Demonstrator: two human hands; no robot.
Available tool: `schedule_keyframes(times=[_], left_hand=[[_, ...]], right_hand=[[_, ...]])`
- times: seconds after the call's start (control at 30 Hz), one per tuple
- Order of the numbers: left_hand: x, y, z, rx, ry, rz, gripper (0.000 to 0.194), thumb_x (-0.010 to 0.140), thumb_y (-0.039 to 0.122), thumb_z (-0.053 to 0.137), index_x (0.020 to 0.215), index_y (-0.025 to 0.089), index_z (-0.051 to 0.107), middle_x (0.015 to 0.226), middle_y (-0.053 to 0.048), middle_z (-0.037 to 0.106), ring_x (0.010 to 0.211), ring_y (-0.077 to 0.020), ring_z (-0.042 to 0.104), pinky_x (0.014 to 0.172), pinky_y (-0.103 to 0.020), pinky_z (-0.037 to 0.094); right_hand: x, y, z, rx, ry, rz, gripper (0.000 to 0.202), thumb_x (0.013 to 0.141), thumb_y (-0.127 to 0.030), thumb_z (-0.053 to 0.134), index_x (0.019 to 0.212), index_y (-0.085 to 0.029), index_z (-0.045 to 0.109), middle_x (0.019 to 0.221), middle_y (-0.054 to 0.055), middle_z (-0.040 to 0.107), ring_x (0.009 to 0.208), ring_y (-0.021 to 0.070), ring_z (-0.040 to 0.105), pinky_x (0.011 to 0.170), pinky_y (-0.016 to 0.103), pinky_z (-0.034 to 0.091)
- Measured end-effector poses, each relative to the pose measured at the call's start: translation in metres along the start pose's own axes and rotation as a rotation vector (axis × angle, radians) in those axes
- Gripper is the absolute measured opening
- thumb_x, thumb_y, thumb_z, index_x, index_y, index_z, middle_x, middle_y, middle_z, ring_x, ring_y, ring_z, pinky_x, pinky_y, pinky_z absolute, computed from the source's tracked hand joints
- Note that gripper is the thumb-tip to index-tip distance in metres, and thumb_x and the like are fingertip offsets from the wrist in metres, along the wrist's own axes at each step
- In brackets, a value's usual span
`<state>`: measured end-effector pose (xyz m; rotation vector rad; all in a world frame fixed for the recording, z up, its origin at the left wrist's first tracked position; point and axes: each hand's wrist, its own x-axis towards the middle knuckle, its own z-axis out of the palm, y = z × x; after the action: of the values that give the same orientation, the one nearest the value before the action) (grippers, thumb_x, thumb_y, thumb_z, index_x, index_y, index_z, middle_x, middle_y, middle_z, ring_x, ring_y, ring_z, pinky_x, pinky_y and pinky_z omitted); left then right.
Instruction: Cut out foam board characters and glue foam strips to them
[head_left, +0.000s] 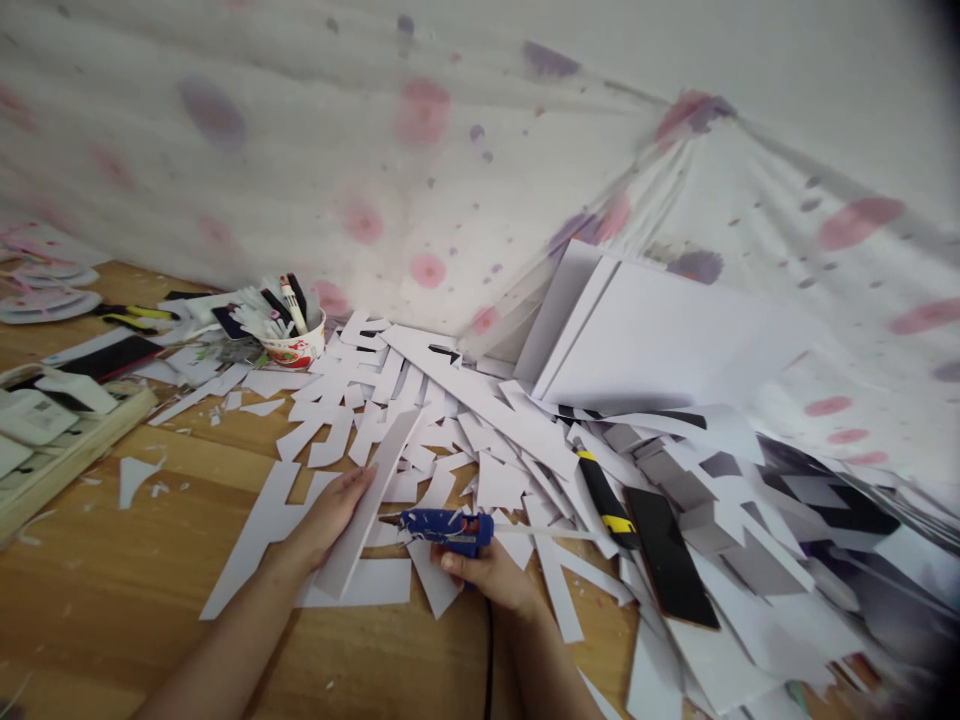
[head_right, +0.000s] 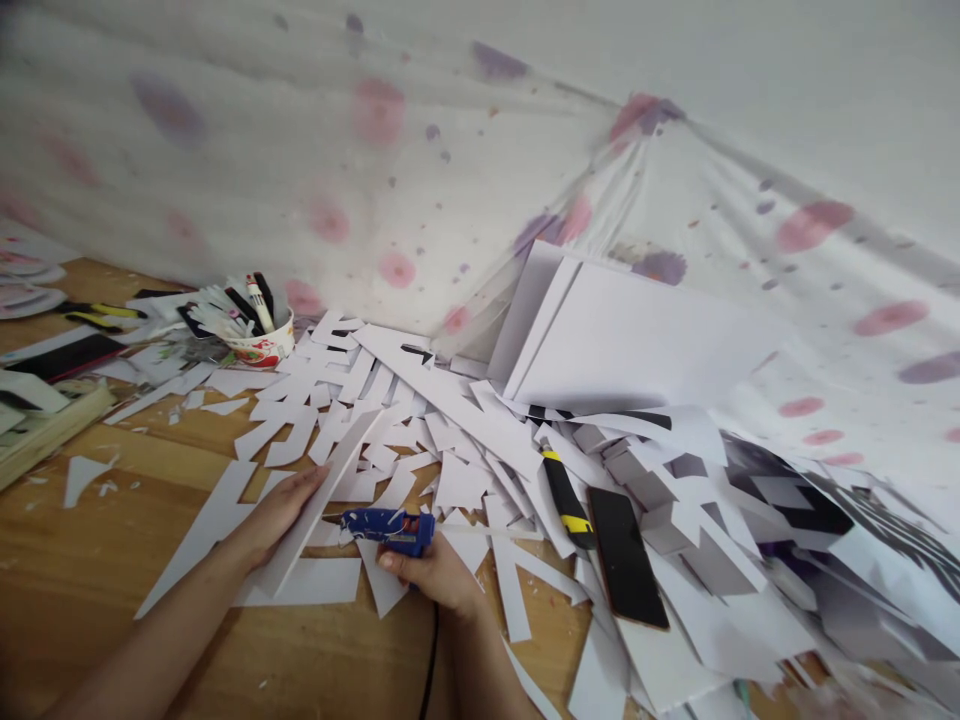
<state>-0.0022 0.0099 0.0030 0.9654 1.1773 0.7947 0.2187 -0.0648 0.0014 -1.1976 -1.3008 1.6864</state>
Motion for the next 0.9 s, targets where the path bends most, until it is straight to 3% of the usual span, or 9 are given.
schedule_keyframes(times=[0.23, 0.43, 0.67, 0.9], left_hand=[[-0.003, 0.002, 0.002, 0.002, 0.0, 0.007, 0.052, 0.071, 0.055, 0.056, 0.106, 0.017, 0.062, 0.096, -0.007, 0.07, 0.099, -0.0245, 0.06, 0.088, -0.035, 0.044], [-0.003, 0.003, 0.003, -0.026, -0.006, -0.02, 0.05, 0.07, 0.055, 0.058, 0.104, 0.018, 0.064, 0.092, -0.006, 0.071, 0.089, -0.0242, 0.064, 0.077, -0.034, 0.049], [-0.004, 0.003, 0.002, -0.009, 0.007, 0.013, 0.053, 0.069, 0.057, 0.058, 0.102, 0.016, 0.064, 0.094, -0.008, 0.07, 0.094, -0.0252, 0.062, 0.082, -0.034, 0.046], [-0.006, 0.019, 0.012, -0.113, 0.032, -0.024, 0.045, 0.07, 0.055, 0.057, 0.093, 0.016, 0.064, 0.078, -0.006, 0.07, 0.075, -0.0231, 0.064, 0.072, -0.034, 0.048]], right_hand=[[0.001, 0.004, 0.001, -0.025, 0.007, 0.002, 0.041, 0.063, -0.055, 0.068, 0.073, -0.017, 0.058, 0.063, -0.002, 0.05, 0.051, 0.0082, 0.04, 0.049, 0.023, 0.034], [0.004, 0.009, 0.001, -0.083, 0.065, -0.011, 0.037, 0.065, -0.053, 0.067, 0.075, -0.018, 0.059, 0.059, -0.003, 0.049, 0.055, 0.011, 0.042, 0.052, 0.024, 0.036], [0.003, 0.009, 0.005, -0.113, 0.169, -0.077, 0.037, 0.067, -0.052, 0.066, 0.085, -0.02, 0.06, 0.081, 0.001, 0.058, 0.077, 0.0164, 0.051, 0.072, 0.03, 0.041], [0.016, 0.016, 0.002, 0.023, 0.269, -0.087, 0.042, 0.066, -0.057, 0.065, 0.077, -0.017, 0.055, 0.056, -0.004, 0.046, 0.046, 0.0072, 0.039, 0.044, 0.022, 0.033]])
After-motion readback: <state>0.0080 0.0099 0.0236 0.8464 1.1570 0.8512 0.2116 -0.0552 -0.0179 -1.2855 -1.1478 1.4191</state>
